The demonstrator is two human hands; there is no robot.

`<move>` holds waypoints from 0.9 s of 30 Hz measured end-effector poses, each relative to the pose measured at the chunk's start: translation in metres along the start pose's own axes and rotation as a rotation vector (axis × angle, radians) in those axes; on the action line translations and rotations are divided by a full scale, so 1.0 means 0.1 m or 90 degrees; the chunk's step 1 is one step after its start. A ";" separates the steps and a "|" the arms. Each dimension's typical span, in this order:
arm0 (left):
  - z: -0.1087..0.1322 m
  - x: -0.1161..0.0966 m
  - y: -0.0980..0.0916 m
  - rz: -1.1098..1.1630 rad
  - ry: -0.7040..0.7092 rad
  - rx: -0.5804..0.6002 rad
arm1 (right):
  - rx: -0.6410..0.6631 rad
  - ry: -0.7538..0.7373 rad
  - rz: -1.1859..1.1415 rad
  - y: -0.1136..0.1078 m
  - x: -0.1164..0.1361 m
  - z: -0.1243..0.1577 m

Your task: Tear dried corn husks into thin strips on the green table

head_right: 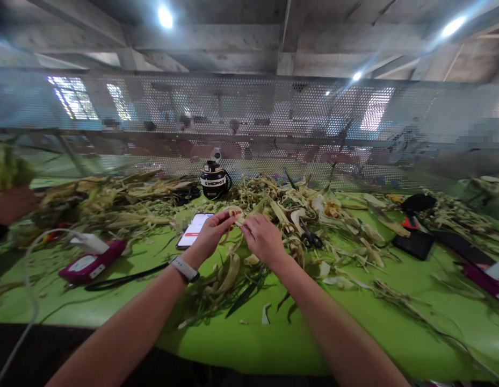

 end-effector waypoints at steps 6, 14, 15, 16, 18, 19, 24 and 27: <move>0.02 -0.07 0.17 0.019 0.052 0.120 | -0.066 -0.012 -0.025 -0.11 -0.01 -0.03; 0.07 -0.09 0.24 0.018 0.025 0.143 | -0.133 -0.017 0.019 -0.24 -0.05 -0.03; 0.07 -0.09 0.23 0.015 0.021 0.134 | -0.133 -0.006 0.022 -0.24 -0.07 -0.03; 0.07 -0.08 0.22 0.010 0.014 0.122 | -0.132 0.006 0.026 -0.23 -0.09 -0.04; 0.07 -0.05 0.18 0.003 -0.008 0.096 | -0.126 0.026 0.030 -0.20 -0.12 -0.05; 0.07 -0.03 0.17 0.002 -0.022 0.085 | -0.122 0.033 0.028 -0.19 -0.13 -0.05; 0.08 -0.02 0.16 0.024 -0.024 0.074 | -0.082 0.075 -0.036 -0.11 -0.15 -0.06; 0.06 -0.08 0.20 0.020 0.015 0.091 | -0.062 0.140 -0.130 -0.10 -0.22 -0.06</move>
Point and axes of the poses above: each hand's wrist, its own z-axis away from the middle knuckle, its own y-axis out of the palm, x = y × z, the point moved 8 cm from there along -z, towards the middle knuckle, and after that the axes turned 13 degrees about y, right-handed, at the moved point
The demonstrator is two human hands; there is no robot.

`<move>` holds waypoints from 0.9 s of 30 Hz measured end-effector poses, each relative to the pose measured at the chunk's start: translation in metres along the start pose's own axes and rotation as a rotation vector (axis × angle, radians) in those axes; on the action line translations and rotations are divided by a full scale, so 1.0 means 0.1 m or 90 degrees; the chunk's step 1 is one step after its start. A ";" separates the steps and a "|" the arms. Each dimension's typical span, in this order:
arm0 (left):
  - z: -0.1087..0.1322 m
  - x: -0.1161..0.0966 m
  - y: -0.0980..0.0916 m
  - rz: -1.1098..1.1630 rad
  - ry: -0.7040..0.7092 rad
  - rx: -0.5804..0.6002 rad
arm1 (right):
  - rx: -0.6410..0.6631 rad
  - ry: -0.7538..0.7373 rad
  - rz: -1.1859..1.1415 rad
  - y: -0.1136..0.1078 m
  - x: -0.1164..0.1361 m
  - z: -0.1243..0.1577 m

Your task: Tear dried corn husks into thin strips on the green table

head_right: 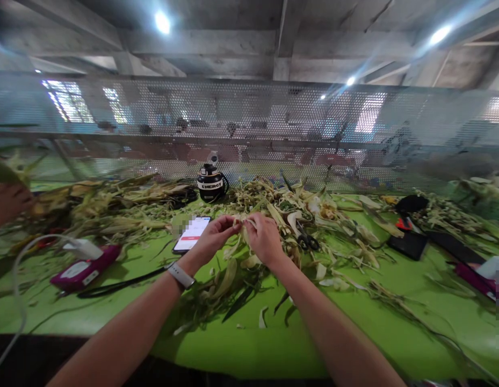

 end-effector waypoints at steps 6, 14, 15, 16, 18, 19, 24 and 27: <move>-0.03 0.05 -0.18 -0.013 -0.038 -0.097 | 0.044 0.203 -0.183 0.02 -0.33 -0.07; -0.02 0.12 -0.42 -0.027 -0.081 -0.203 | 0.126 0.323 -0.379 0.04 -0.39 -0.13; -0.02 0.13 -0.42 -0.031 -0.080 -0.199 | 0.129 0.305 -0.403 0.03 -0.34 -0.13; -0.01 0.14 -0.41 -0.031 -0.078 -0.194 | 0.137 0.289 -0.422 0.02 -0.30 -0.13; -0.01 0.16 -0.38 -0.015 -0.071 -0.178 | 0.157 0.275 -0.453 0.04 -0.23 -0.10; -0.01 0.17 -0.35 -0.002 -0.068 -0.168 | 0.169 0.274 -0.466 0.05 -0.21 -0.09; 0.00 0.21 -0.20 0.038 -0.075 -0.104 | 0.202 0.293 -0.562 0.11 -0.14 -0.03; 0.00 0.20 -0.14 0.041 -0.068 -0.070 | 0.212 0.321 -0.634 0.12 -0.12 -0.01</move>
Point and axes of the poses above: each hand's wrist, its own z-axis away from the middle knuckle, its own y-axis out of the palm, x = y × z, the point moved 8 cm from there along -z, towards the middle knuckle, and after that the axes turned 13 degrees about y, right-handed, at the moved point
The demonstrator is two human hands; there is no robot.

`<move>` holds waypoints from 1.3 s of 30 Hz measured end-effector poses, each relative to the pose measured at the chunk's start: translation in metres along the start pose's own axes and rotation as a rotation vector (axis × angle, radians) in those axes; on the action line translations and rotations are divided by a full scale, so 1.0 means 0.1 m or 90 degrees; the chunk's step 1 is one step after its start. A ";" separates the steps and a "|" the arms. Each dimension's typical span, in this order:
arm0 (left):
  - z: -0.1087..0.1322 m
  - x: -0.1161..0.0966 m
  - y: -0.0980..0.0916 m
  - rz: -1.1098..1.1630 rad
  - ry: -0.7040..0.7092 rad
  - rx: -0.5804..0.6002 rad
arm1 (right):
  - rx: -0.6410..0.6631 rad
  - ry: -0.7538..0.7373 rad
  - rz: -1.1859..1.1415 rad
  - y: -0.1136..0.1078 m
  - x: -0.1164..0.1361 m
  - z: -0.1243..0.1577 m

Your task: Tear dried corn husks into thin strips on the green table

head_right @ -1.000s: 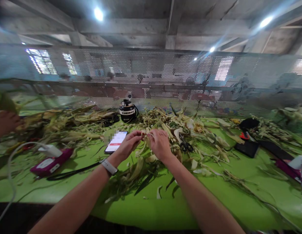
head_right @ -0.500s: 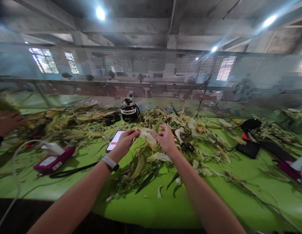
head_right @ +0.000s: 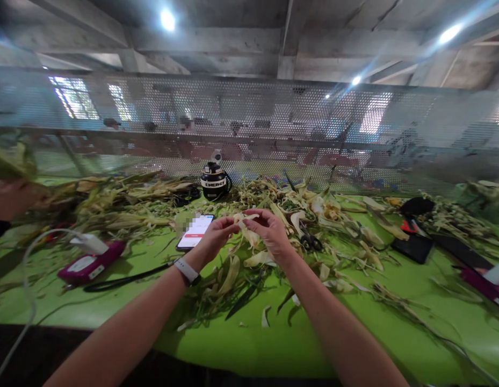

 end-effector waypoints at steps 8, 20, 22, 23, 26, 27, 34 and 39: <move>0.02 -0.04 0.03 -0.017 0.007 0.018 | 0.059 -0.016 0.030 0.11 0.06 0.05; 0.00 -0.04 0.09 0.002 0.034 0.063 | 0.057 -0.016 0.191 0.05 -0.06 -0.10; -0.01 -0.03 0.07 -0.003 0.032 0.047 | 0.067 -0.005 0.201 0.03 -0.12 -0.14; -0.01 -0.03 0.06 -0.011 0.033 0.043 | 0.073 -0.004 0.210 0.03 -0.15 -0.16; -0.01 -0.03 0.06 -0.034 0.044 0.049 | 0.074 -0.020 0.236 0.00 -0.18 -0.19; -0.01 -0.03 0.06 -0.040 0.049 0.054 | 0.066 -0.029 0.243 -0.01 -0.17 -0.19; -0.01 -0.10 0.11 -0.112 0.092 0.093 | 0.020 -0.099 0.332 -0.04 -0.08 -0.15; 0.01 -0.20 0.20 -0.219 0.166 0.160 | 0.006 -0.102 0.358 -0.06 -0.11 -0.17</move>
Point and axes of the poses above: each hand's wrist, its own z-axis away from the middle knuckle, its own y-axis out of the palm, x = y × z, the point moved 8 cm from there along -z, towards the middle knuckle, and after that the axes turned 13 degrees about y, right-handed, at the moved point
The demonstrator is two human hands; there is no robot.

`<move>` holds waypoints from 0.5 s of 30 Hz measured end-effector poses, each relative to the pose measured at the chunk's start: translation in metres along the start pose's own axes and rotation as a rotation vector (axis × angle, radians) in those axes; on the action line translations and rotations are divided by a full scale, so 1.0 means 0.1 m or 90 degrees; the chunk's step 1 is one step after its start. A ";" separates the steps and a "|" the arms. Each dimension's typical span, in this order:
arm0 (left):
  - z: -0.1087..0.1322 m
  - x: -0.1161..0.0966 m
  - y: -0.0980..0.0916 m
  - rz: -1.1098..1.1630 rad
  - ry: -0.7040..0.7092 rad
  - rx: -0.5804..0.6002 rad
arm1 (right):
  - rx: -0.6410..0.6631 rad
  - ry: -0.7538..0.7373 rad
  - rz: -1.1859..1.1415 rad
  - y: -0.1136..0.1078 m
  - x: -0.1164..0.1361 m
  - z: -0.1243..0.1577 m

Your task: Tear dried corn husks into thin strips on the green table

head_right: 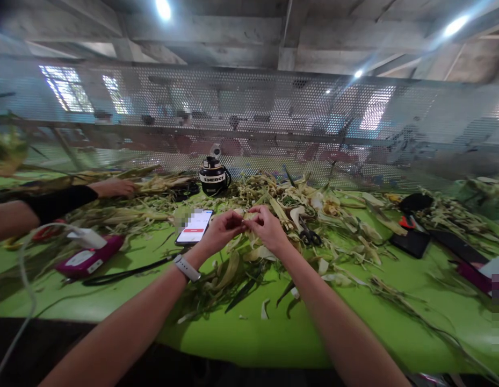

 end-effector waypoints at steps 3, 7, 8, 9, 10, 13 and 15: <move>0.00 -0.08 -0.03 -0.103 0.053 -0.003 | -0.017 0.012 0.015 -0.03 -0.04 -0.01; 0.00 -0.11 -0.03 -0.156 0.091 -0.007 | 0.007 0.045 0.000 -0.03 -0.06 -0.01; 0.01 -0.11 -0.03 -0.161 0.093 -0.005 | 0.022 0.057 -0.009 -0.01 -0.06 -0.01; 0.01 -0.11 -0.02 -0.166 0.094 -0.002 | 0.035 0.067 -0.018 0.00 -0.06 0.00; 0.01 -0.10 -0.02 -0.173 0.094 0.003 | 0.046 0.075 -0.027 0.01 -0.05 0.00; 0.02 -0.13 -0.01 -0.204 0.112 0.020 | 0.044 0.087 -0.046 0.01 -0.04 0.01; 0.02 -0.16 0.00 -0.222 0.132 0.027 | 0.031 0.095 -0.048 -0.01 -0.05 0.01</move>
Point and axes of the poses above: each hand's wrist, its own z-axis away from the middle knuckle, its own y-axis out of the palm, x = y × z, the point moved 8 cm from there along -z, towards the middle knuckle, and after that the axes turned 13 degrees about y, right-handed, at the moved point
